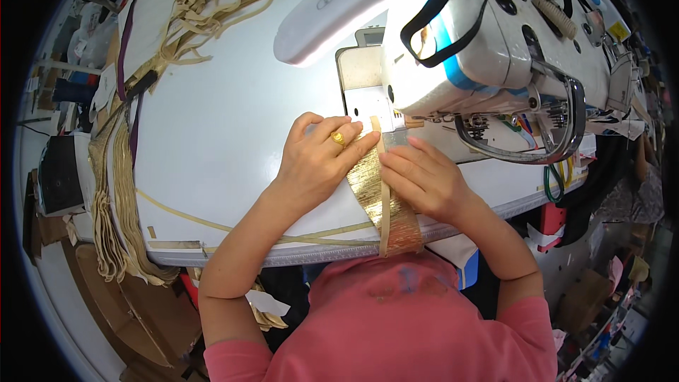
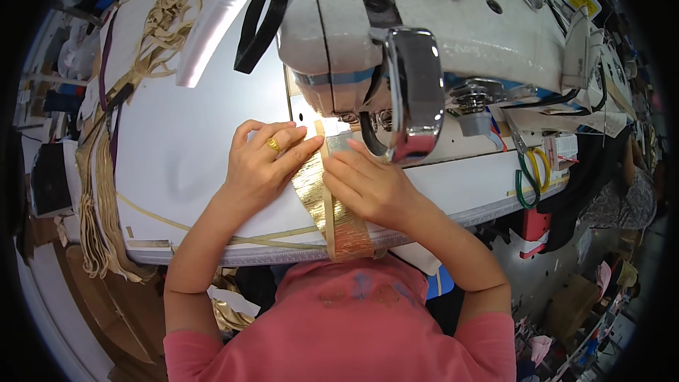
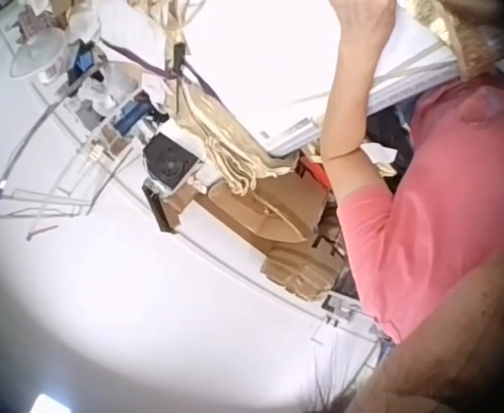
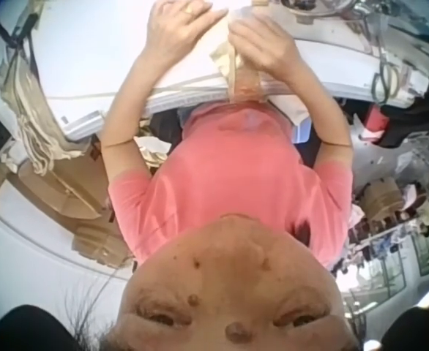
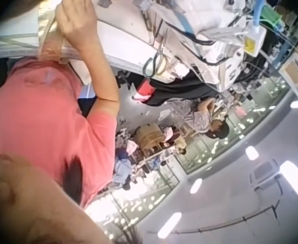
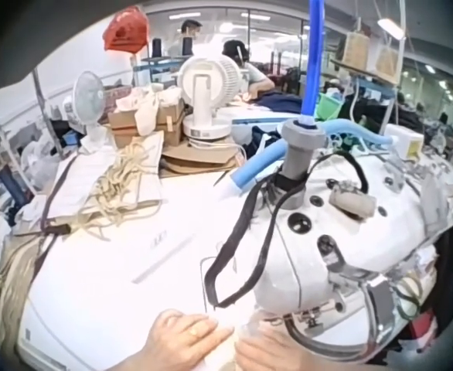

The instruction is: Sewing pieces of gold-colored fabric together using an industrial sewing machine.

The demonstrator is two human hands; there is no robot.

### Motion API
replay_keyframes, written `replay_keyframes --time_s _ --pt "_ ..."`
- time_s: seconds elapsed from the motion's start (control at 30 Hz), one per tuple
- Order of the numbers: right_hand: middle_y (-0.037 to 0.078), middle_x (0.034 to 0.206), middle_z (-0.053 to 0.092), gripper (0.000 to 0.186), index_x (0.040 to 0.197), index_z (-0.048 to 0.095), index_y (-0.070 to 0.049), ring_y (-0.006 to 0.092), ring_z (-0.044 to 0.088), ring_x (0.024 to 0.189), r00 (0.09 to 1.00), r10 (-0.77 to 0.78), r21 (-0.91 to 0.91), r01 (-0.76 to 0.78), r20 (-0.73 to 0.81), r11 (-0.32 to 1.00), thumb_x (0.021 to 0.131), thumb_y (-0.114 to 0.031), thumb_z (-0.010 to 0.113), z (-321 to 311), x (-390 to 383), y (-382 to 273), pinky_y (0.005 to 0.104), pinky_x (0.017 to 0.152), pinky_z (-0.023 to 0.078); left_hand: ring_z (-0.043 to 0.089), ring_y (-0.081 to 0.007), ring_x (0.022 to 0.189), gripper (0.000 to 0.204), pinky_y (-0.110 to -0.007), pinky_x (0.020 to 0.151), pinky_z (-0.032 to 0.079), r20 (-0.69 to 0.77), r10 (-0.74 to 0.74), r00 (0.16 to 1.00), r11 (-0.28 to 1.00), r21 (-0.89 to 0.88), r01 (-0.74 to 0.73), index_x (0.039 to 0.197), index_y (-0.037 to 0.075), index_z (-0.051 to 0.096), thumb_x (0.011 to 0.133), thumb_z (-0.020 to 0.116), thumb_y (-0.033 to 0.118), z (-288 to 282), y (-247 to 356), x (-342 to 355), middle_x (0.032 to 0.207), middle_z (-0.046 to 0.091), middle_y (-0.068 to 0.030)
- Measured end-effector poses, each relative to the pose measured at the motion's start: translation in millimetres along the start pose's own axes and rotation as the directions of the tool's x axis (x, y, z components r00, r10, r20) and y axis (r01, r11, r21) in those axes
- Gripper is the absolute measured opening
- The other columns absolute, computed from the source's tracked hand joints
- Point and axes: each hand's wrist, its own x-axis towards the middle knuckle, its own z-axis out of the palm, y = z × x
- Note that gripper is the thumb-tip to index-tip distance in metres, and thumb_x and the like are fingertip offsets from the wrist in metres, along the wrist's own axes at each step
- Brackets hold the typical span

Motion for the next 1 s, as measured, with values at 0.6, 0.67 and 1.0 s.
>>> replay_keyframes --time_s 0.6,0.67,1.0 --pt "0.011 0.109 0.072 0.027 0.102 0.072 0.000 0.0250 0.069 0.102 0.999 -0.025 -0.153 0.021 -0.022 0.988 0.075 -0.006 0.069 2.6 13.3 4.0 0.0393 0.092 0.054 0.064 -0.0127 0.098 0.033 -0.034 0.088 0.043 -0.008 0.003 1.000 1.000 0.017 -0.003 0.117 0.016 0.074 0.085 0.066 0.017 -0.4 0.3 0.9 0.105 0.068 0.0031" --pt "0.012 0.109 0.072 0.028 0.102 0.072 0.001 0.0251 0.069 0.102 0.999 -0.028 -0.153 0.025 -0.017 0.988 0.075 -0.006 0.069 2.6 13.7 4.4 0.0392 0.091 0.054 0.064 -0.0127 0.098 0.034 -0.034 0.088 0.043 -0.009 0.005 1.000 1.000 0.019 -0.005 0.117 0.016 0.074 0.084 0.066 0.017 0.1 0.5 0.8 0.104 0.068 0.0030" --pt "0.012 0.111 0.071 0.028 0.102 0.072 0.001 0.0255 0.069 0.104 0.999 0.025 -0.120 -0.028 -0.024 0.992 0.076 -0.007 0.069 6.0 9.0 1.0 0.0411 0.096 0.053 0.064 -0.0130 0.098 0.034 -0.037 0.089 0.042 -0.007 0.000 1.000 1.000 0.024 0.001 0.117 0.017 0.074 0.084 0.066 0.016 0.4 1.9 1.7 0.105 0.067 0.0028"
